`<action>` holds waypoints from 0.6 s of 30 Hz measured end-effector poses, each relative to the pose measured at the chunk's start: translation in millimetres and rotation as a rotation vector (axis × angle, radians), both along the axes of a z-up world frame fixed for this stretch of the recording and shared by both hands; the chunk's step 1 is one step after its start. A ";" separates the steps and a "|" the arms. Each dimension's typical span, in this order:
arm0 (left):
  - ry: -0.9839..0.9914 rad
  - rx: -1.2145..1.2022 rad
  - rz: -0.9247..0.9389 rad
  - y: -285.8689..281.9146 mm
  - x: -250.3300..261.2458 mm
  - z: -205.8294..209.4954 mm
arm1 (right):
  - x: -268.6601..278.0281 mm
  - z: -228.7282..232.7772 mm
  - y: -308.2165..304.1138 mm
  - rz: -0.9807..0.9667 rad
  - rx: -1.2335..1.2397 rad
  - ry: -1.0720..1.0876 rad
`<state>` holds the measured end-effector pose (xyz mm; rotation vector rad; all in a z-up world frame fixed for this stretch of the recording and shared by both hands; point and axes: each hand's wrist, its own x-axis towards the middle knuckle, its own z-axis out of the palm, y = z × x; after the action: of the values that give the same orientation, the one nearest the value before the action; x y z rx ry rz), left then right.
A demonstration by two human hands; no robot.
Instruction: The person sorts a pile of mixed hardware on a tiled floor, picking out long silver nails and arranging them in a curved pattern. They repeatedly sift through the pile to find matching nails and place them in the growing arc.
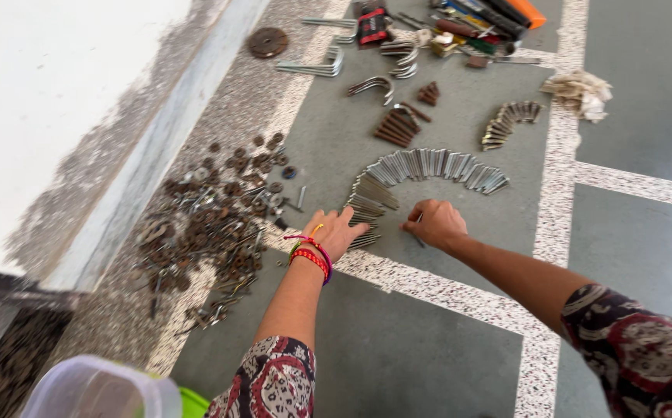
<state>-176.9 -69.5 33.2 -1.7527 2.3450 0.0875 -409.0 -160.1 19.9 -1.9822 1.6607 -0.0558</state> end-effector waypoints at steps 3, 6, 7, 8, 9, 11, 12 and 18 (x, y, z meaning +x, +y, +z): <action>0.024 -0.023 0.139 13.9 18.6 0.3 | 26.2 10.7 10.6 0.132 -0.095 -0.041; -0.097 0.019 0.254 28.6 37.8 -1.4 | 62.7 15.0 24.1 0.294 -0.175 -0.132; -0.096 0.023 0.290 33.6 44.7 -2.7 | 75.6 15.5 29.5 0.333 -0.174 -0.137; -0.096 0.026 0.325 38.8 52.4 -4.5 | 89.6 15.4 35.7 0.371 -0.173 -0.142; -0.096 0.030 0.360 44.1 60.3 -7.1 | 102.9 15.5 41.4 0.410 -0.172 -0.148; -0.092 0.001 0.418 56.0 79.3 -14.4 | 128.3 15.4 51.5 0.489 -0.182 -0.155; -0.089 -0.014 0.445 62.8 88.9 -19.1 | 139.8 14.6 56.6 0.527 -0.186 -0.158; -0.132 -0.079 0.673 116.0 153.2 -37.8 | 197.9 1.3 77.3 0.614 -0.159 -0.158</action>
<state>-23.8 46.5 -4.6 -2.4229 1.6004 -0.0180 -211.1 -82.8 21.2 -2.4541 0.9216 -0.1155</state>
